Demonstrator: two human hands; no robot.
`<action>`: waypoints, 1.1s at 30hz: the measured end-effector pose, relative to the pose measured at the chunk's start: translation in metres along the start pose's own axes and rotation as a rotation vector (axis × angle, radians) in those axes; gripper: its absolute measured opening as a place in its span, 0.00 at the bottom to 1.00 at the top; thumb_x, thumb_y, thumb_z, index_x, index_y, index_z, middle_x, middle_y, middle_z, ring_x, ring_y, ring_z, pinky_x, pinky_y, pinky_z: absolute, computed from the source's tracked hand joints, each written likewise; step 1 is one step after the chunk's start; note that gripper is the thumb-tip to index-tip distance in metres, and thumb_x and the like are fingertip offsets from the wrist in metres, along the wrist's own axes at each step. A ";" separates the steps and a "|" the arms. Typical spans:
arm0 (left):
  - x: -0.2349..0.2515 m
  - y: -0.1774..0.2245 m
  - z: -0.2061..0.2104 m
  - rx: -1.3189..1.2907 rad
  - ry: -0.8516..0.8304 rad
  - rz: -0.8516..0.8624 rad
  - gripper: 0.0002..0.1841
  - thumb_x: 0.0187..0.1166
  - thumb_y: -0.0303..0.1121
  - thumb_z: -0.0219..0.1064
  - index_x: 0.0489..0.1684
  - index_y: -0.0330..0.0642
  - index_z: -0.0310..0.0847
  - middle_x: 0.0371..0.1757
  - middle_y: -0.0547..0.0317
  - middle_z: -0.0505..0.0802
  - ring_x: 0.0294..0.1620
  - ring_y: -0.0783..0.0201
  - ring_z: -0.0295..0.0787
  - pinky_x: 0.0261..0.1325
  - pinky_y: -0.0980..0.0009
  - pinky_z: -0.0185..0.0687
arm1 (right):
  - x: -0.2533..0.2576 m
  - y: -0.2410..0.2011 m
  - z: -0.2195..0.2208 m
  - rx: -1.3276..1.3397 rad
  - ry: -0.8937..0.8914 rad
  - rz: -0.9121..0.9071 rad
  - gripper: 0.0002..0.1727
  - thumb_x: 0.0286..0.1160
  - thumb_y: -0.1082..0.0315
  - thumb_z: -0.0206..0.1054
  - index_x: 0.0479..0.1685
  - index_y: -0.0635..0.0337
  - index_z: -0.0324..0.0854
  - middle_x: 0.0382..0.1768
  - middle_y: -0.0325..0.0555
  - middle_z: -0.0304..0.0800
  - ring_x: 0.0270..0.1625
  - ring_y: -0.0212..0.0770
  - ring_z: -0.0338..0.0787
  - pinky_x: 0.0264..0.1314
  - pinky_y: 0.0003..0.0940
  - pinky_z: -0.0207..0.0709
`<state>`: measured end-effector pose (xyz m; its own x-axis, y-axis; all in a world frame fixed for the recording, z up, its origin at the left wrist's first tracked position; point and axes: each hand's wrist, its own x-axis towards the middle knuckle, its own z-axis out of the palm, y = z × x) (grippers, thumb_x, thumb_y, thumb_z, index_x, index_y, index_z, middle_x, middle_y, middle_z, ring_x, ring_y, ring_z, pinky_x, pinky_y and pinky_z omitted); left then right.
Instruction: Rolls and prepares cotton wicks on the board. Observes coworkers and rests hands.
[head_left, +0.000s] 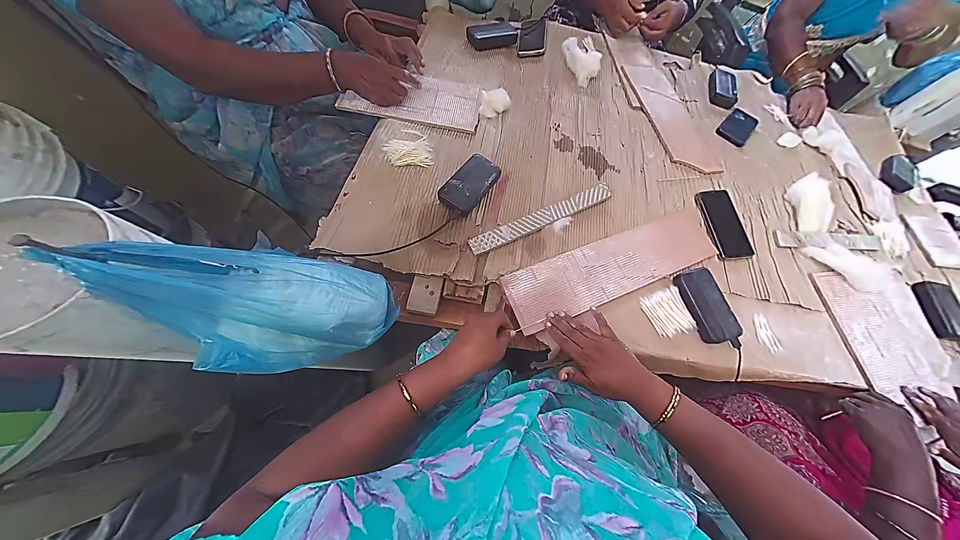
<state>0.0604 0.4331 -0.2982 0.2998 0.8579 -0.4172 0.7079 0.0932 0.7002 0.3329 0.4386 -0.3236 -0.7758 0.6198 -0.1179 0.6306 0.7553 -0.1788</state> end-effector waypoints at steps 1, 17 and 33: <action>-0.001 0.001 0.000 -0.011 -0.009 -0.005 0.16 0.92 0.35 0.55 0.62 0.32 0.82 0.56 0.42 0.90 0.59 0.51 0.88 0.68 0.53 0.79 | -0.003 0.000 -0.001 -0.004 0.011 -0.007 0.47 0.86 0.30 0.34 0.93 0.57 0.56 0.93 0.48 0.58 0.94 0.51 0.58 0.87 0.78 0.34; 0.015 0.001 -0.011 0.160 0.137 -0.008 0.16 0.93 0.34 0.55 0.64 0.33 0.82 0.65 0.39 0.87 0.70 0.45 0.84 0.77 0.49 0.75 | 0.080 0.011 -0.008 -0.041 0.024 0.063 0.46 0.88 0.33 0.38 0.96 0.57 0.49 0.96 0.48 0.47 0.98 0.46 0.43 0.92 0.70 0.22; 0.012 0.000 -0.010 0.087 0.174 0.005 0.16 0.92 0.34 0.55 0.61 0.33 0.84 0.60 0.41 0.90 0.65 0.46 0.88 0.73 0.46 0.78 | 0.036 0.027 -0.007 -0.004 0.263 0.167 0.43 0.90 0.37 0.37 0.91 0.62 0.58 0.92 0.51 0.58 0.95 0.52 0.53 0.89 0.76 0.32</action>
<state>0.0573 0.4489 -0.2977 0.1933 0.9335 -0.3022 0.7614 0.0515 0.6462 0.3223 0.4827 -0.3255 -0.6298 0.7686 0.1119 0.7490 0.6392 -0.1745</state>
